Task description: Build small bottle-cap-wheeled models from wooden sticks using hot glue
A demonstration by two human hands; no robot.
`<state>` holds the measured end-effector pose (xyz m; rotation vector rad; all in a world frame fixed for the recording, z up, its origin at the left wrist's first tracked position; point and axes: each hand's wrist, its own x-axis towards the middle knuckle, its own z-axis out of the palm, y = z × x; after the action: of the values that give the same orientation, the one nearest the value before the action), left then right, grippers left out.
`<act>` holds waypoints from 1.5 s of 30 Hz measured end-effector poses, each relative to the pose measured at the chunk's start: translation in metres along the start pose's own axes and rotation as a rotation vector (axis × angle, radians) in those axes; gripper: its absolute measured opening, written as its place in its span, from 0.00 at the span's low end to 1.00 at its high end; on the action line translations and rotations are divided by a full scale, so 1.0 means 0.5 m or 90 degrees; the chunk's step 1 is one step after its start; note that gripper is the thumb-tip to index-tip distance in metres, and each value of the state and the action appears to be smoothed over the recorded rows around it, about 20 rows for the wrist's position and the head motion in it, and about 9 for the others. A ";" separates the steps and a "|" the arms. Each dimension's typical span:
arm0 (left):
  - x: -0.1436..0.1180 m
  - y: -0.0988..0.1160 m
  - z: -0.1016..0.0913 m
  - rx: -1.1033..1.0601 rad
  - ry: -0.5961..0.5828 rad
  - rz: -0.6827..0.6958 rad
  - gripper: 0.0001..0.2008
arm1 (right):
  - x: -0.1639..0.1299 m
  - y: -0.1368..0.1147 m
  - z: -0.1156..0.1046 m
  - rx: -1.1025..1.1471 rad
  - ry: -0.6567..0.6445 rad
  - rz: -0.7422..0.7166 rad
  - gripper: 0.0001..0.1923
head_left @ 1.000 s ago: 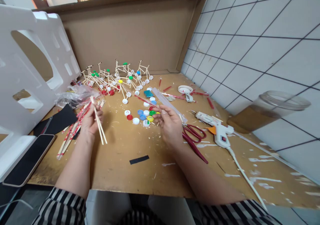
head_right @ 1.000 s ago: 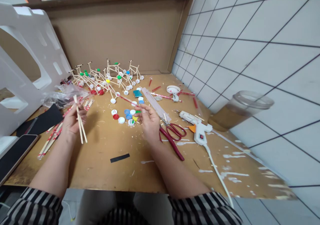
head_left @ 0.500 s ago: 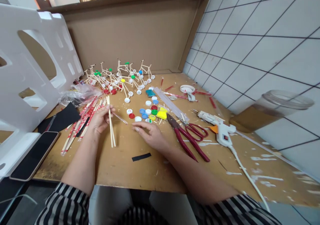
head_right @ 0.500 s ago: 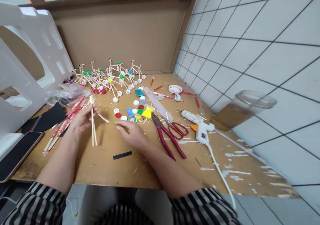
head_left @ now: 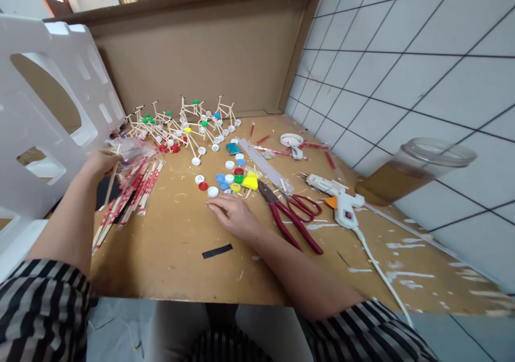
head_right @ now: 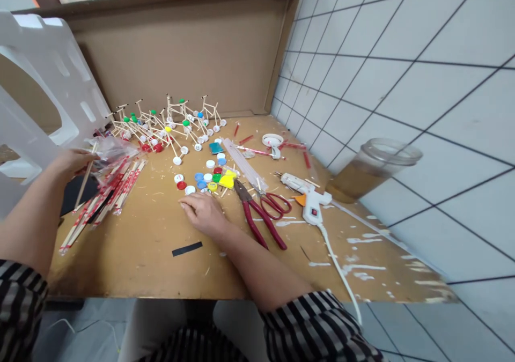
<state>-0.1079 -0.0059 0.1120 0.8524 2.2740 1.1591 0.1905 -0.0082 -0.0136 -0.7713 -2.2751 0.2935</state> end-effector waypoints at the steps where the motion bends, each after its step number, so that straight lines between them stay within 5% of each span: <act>1: 0.001 0.002 -0.006 0.034 0.017 0.004 0.14 | 0.000 -0.001 -0.001 0.001 -0.003 0.006 0.10; 8: -0.036 0.015 0.008 0.163 0.108 0.223 0.15 | 0.001 -0.005 -0.002 0.043 0.003 0.060 0.10; 14: -0.133 0.001 0.127 -0.322 -0.186 0.268 0.08 | 0.004 -0.016 0.006 0.192 0.019 0.136 0.10; 20: -0.188 -0.044 0.226 -0.450 -0.266 0.355 0.17 | 0.003 -0.015 0.016 0.268 0.044 0.196 0.09; 28: -0.220 -0.051 0.223 -0.541 -0.246 0.330 0.15 | 0.008 -0.023 0.030 0.271 0.016 0.224 0.11; 39: -0.227 -0.063 0.242 -0.550 -0.318 0.274 0.20 | 0.020 -0.036 0.027 0.240 -0.007 0.199 0.03; 45: -0.222 -0.068 0.239 -0.519 -0.358 0.267 0.18 | 0.033 -0.032 0.043 0.200 -0.005 0.190 0.11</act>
<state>0.0350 -0.0324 0.0305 1.1262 1.0471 1.5891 0.1592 -0.0108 -0.0137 -0.9376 -2.0484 0.7728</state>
